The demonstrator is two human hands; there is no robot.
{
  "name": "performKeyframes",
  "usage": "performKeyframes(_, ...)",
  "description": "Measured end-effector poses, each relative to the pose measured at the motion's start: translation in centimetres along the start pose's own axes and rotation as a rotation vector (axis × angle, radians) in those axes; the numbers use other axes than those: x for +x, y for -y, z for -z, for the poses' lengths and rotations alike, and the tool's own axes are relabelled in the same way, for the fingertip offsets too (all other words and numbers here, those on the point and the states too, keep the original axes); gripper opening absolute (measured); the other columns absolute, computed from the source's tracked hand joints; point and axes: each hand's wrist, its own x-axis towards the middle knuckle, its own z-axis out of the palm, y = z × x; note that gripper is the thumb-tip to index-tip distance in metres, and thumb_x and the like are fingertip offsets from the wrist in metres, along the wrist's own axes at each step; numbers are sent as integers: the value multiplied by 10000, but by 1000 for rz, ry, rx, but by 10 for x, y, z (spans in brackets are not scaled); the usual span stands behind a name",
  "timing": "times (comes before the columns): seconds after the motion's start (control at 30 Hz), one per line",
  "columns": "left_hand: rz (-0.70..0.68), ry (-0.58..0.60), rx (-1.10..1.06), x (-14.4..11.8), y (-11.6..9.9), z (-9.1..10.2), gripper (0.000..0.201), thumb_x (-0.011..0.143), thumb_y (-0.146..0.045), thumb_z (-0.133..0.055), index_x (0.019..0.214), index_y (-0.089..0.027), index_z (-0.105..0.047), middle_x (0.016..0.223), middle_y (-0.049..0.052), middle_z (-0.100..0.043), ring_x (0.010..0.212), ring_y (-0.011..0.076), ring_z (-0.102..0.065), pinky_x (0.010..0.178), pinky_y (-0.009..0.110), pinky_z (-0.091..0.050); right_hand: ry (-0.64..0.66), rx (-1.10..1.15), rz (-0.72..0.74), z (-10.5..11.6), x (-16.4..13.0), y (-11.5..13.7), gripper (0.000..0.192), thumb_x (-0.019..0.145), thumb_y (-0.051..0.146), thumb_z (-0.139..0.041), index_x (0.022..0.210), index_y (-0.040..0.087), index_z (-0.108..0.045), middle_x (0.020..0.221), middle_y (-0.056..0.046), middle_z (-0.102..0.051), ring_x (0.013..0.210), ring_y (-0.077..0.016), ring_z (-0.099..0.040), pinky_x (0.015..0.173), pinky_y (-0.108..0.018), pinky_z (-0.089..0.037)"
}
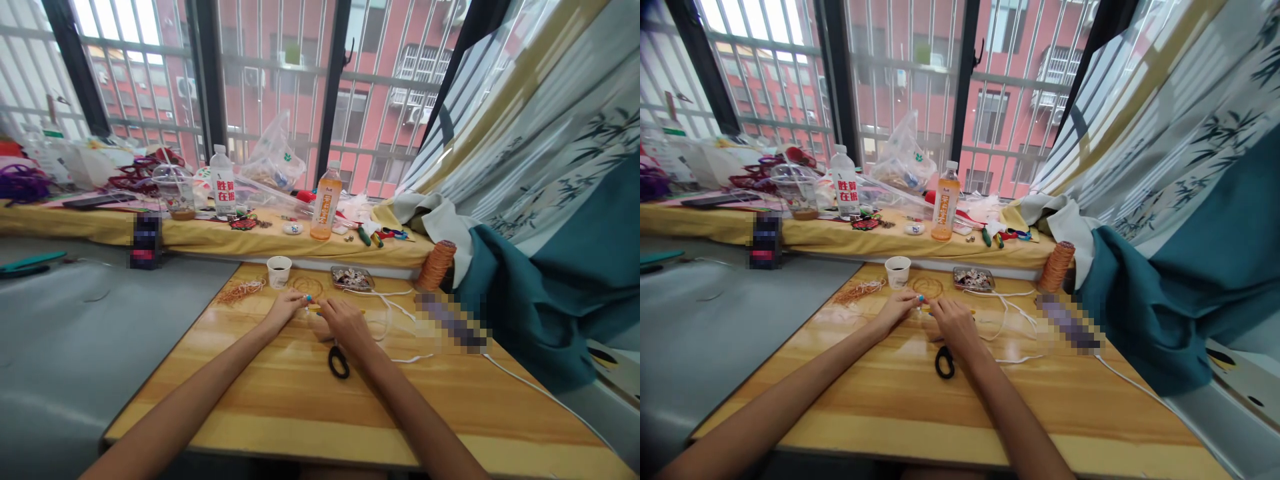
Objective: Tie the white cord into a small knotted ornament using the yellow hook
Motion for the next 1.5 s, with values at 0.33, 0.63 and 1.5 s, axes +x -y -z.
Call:
performKeyframes(0.33,17,32,-52,-4,-8,0,168,610,-298,-604,683,-177,-693,705,21,-488,747,151,-452,751,276,-325,120,214,55,8,0,-6,168,822,153,-395,914,146,-535,816,-57,-576,741,-153,-501,620,-234,-323)
performKeyframes(0.63,29,107,-48,-6,-11,1,164,625,-302,-608,678,-172,-692,701,17,-466,734,145,-442,723,269,-325,308,487,-157,9,3,-3,202,761,101,-391,821,164,-573,775,-44,-613,699,-133,-524,596,-210,-320)
performKeyframes(1.5,-42,110,394,-13,-17,-10,260,755,-351,-421,684,-138,-554,608,0,-560,575,118,-484,541,212,-329,156,-58,6,7,-1,2,114,807,139,-422,809,161,-534,718,-49,-576,637,-145,-526,534,-239,-296)
